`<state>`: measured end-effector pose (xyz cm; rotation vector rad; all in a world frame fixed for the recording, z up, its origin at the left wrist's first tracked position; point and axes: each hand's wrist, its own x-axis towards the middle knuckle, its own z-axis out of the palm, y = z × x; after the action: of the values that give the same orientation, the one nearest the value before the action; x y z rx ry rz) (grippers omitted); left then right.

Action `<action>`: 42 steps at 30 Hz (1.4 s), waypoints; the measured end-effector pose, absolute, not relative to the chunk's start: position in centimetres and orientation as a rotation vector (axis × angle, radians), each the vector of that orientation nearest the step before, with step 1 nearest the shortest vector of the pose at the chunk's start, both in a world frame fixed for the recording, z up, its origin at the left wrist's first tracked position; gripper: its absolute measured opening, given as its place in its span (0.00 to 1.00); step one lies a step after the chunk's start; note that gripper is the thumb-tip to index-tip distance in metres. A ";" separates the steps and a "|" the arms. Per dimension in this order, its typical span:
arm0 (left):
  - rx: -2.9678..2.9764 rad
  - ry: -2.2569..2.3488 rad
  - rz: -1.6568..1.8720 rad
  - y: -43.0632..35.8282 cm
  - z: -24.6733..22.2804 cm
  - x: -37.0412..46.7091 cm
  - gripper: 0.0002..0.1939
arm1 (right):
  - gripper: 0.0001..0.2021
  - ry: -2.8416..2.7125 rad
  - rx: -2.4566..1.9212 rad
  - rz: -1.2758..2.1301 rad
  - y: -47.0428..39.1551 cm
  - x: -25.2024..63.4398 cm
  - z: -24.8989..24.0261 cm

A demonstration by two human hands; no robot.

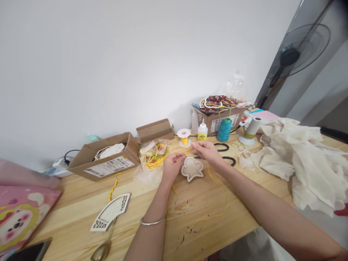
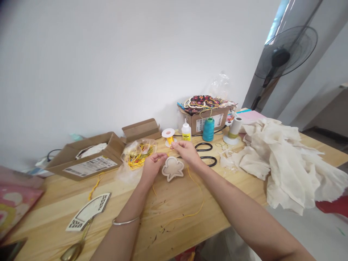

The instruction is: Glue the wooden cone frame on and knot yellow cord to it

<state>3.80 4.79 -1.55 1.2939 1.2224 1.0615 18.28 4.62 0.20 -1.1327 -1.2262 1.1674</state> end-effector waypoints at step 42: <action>1.724 1.178 0.959 4.8 -2.6 2.8 0.12 | 0.10 -2.220 -1.630 0.388 3.6 17.2 -0.4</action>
<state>2.78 4.85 -2.56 1.7241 1.1781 0.9588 17.20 3.65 -0.40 -1.6295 -2.2197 0.3884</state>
